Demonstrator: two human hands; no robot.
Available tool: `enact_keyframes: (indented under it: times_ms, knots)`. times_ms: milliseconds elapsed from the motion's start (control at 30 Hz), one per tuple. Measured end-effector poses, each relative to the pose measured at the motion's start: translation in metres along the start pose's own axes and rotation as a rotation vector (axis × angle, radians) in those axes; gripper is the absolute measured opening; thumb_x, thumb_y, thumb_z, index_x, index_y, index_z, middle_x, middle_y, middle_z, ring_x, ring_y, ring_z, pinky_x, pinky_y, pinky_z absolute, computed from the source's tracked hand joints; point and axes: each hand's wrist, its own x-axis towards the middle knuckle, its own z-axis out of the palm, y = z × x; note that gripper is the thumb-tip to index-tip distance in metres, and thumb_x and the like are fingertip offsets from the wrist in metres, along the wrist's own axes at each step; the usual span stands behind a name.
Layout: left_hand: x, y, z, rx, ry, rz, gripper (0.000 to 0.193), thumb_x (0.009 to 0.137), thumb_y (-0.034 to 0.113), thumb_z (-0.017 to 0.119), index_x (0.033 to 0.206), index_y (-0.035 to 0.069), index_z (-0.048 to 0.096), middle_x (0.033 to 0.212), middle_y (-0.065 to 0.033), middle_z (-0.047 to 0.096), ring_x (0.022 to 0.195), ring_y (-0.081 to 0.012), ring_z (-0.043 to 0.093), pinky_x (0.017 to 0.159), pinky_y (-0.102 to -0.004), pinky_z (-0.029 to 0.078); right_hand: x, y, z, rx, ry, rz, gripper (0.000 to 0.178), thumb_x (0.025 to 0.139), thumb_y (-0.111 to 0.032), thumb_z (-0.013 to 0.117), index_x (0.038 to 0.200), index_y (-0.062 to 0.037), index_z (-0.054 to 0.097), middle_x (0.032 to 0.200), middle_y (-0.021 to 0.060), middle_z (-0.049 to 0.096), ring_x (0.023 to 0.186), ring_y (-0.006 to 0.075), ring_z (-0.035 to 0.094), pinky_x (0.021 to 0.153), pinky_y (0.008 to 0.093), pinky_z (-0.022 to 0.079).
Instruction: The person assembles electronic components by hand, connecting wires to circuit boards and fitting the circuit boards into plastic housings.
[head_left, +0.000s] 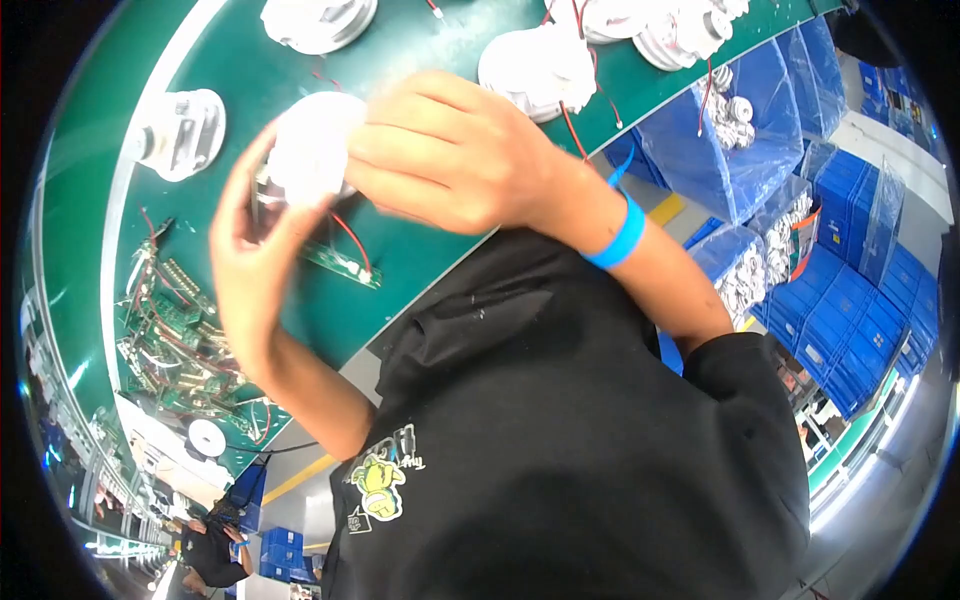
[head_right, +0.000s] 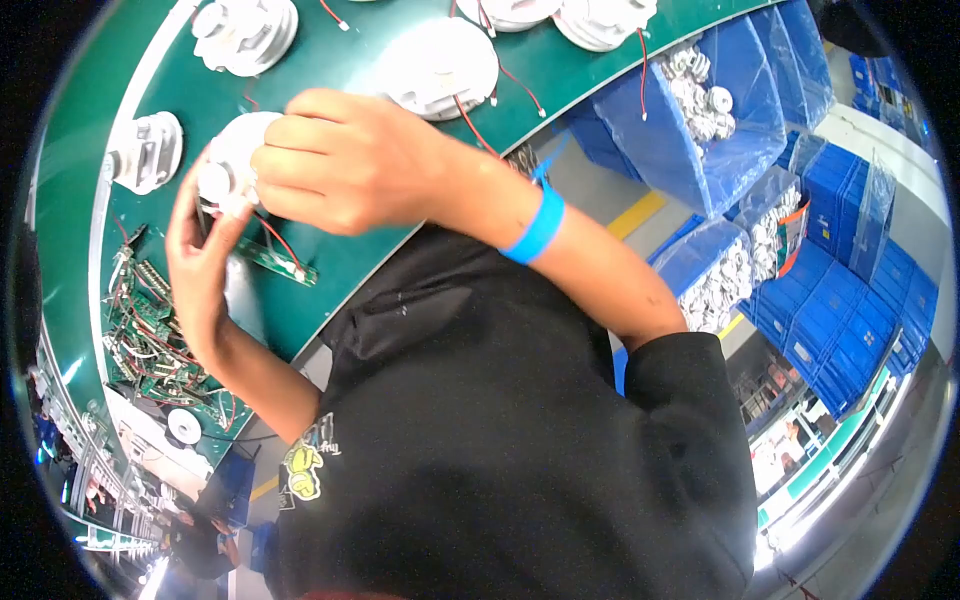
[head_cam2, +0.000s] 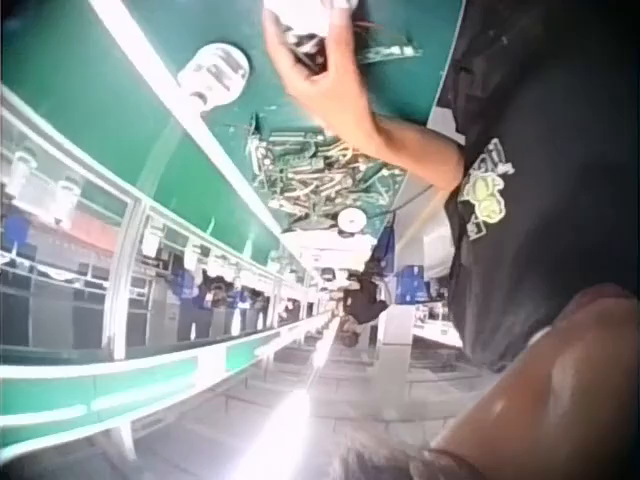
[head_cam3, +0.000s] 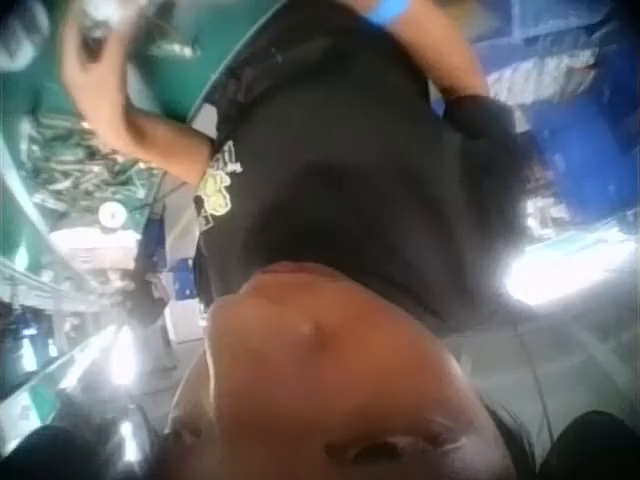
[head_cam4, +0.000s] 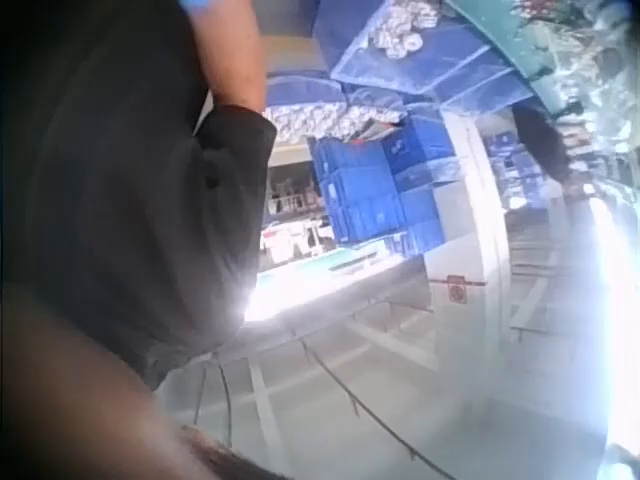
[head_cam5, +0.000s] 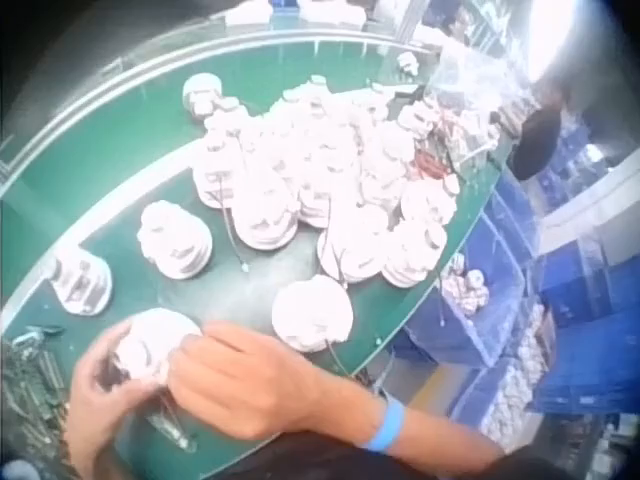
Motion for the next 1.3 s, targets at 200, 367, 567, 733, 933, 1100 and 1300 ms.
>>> enact_keyframes:
  times_ms: [200,367,567,733,933,1100,1300]
  knots:
    - [-0.017,0.004,0.003,-0.006,0.178,-0.013,0.056,0.096,0.026,0.058,0.144,0.003,0.042,0.110,-0.0035,0.055,0.091,-0.0091,0.049,0.085,-0.0223,0.040,0.047,-0.024,-0.009,0.050,-0.035,0.621,0.013,0.081,-0.011,0.064,0.093,-0.0050,0.068,0.093,0.0175,0.063,0.088,0.0316,0.062,0.075,0.0428,0.050]
    - [-0.047,-0.006,-0.016,-0.002,0.223,-0.008,0.042,0.100,0.013,0.051,0.139,-0.002,0.049,0.105,-0.0061,0.060,0.086,-0.0102,0.051,0.078,-0.0227,0.041,0.072,-0.016,-0.006,0.613,-0.093,1.176,0.014,0.086,-0.014,0.063,0.088,-0.0010,0.069,0.076,0.0159,0.067,0.078,0.0350,0.063,0.072,0.0424,0.049]
    - [-0.049,-0.027,-0.018,-0.118,0.334,0.133,0.042,0.099,0.014,0.053,0.136,-0.005,0.049,0.115,-0.0199,0.063,0.099,-0.0217,0.062,0.093,-0.0326,0.048,0.072,-0.022,-0.017,0.458,0.155,0.705,0.009,0.081,0.000,0.068,0.090,-0.0020,0.068,0.085,0.0085,0.070,0.076,0.0194,0.062,0.070,0.0319,0.048]
    - [-0.051,-0.032,-0.019,-0.466,0.353,0.161,0.045,0.095,0.020,0.060,0.131,-0.005,0.047,0.111,-0.0203,0.064,0.108,-0.0339,0.063,0.104,-0.0439,0.044,0.074,-0.015,-0.021,0.834,0.301,0.795,0.021,0.095,-0.002,0.057,0.114,-0.0003,0.047,0.093,0.0066,0.070,0.070,0.0071,0.058,0.063,0.0219,0.043]
    - [-0.049,-0.019,-0.011,-0.633,0.229,0.198,0.046,0.093,0.025,0.064,0.126,-0.001,0.047,0.092,-0.0075,0.054,0.085,-0.0270,0.067,0.094,-0.0576,0.050,0.085,-0.006,-0.034,0.697,0.155,0.705,0.019,0.104,-0.010,0.043,0.119,-0.0017,0.036,0.103,0.0198,0.070,0.074,0.0104,0.053,0.074,0.0246,0.046]
    - [-0.048,-0.008,-0.006,-0.680,0.181,0.184,0.044,0.093,0.021,0.062,0.125,-0.005,0.046,0.089,-0.0108,0.060,0.077,-0.0292,0.067,0.085,-0.0591,0.054,0.090,-0.011,-0.042,1.064,0.239,0.877,0.010,0.102,-0.008,0.045,0.108,-0.0006,0.048,0.108,0.0212,0.069,0.076,0.0099,0.054,0.073,0.0224,0.045]
    - [-0.051,0.004,-0.001,-0.706,0.207,0.170,0.042,0.095,0.019,0.058,0.125,-0.007,0.045,0.090,-0.0124,0.060,0.077,-0.0294,0.067,0.075,-0.0505,0.059,0.101,-0.014,-0.054,1.014,0.244,1.044,0.018,0.098,-0.010,0.058,0.105,0.0048,0.063,0.093,0.0076,0.070,0.076,0.0075,0.060,0.065,0.0212,0.048]
